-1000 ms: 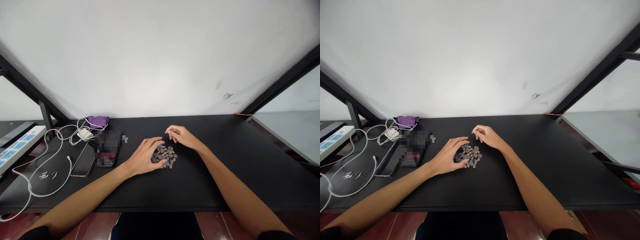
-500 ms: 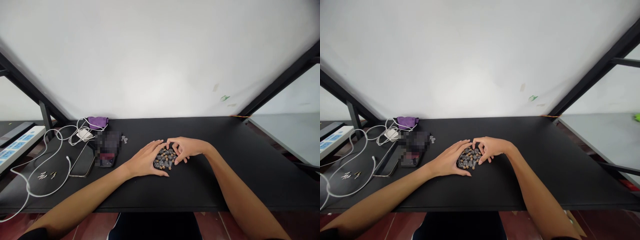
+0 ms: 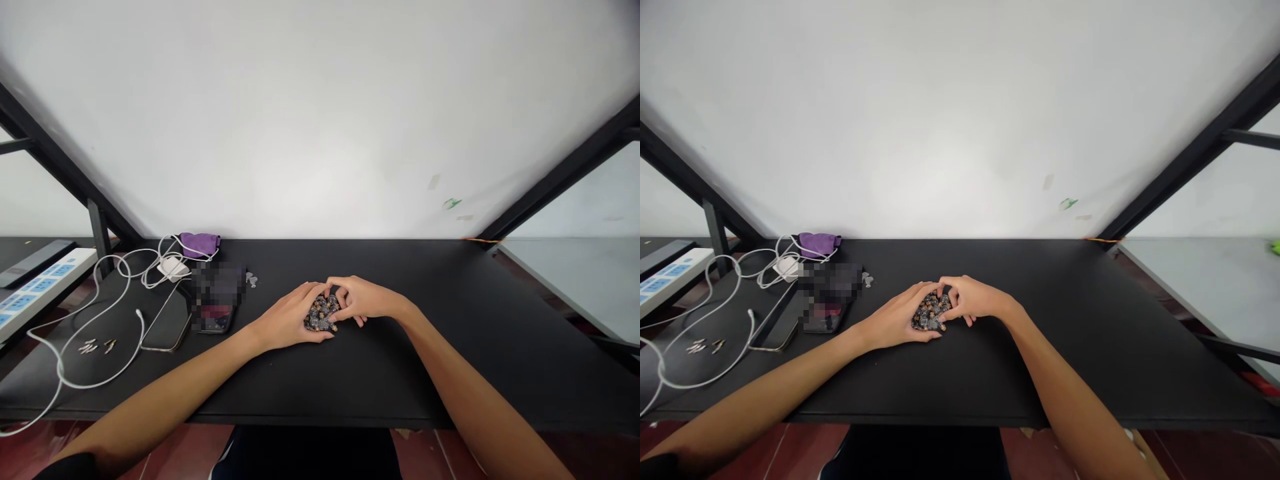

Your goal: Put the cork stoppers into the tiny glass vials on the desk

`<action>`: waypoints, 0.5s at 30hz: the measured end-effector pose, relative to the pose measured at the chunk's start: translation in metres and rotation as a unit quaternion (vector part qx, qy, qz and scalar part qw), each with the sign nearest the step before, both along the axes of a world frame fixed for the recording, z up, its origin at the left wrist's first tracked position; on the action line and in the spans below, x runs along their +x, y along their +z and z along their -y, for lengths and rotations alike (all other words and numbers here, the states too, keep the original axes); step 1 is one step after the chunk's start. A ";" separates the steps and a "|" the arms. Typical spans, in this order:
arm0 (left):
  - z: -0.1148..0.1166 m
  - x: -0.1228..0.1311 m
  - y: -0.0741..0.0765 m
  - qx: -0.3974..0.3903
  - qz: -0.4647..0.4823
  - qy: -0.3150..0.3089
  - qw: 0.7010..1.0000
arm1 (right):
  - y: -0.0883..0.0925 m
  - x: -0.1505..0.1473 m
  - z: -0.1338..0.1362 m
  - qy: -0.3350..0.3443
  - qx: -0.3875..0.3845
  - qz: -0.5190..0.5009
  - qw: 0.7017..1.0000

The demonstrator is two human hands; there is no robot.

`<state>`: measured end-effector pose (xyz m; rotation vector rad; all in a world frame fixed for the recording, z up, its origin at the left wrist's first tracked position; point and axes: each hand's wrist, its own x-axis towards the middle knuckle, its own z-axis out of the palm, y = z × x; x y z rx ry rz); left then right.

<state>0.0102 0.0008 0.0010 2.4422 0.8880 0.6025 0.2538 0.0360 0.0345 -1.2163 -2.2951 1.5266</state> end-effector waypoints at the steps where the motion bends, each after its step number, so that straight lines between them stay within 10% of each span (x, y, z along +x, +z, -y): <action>1: -0.001 -0.001 0.001 0.006 0.001 0.002 1.000 | -0.001 -0.001 0.000 -0.002 0.009 -0.003 1.000; 15: 0.011 0.009 0.005 0.197 -0.047 0.028 0.979 | 0.002 0.004 -0.001 -0.027 0.021 -0.010 0.999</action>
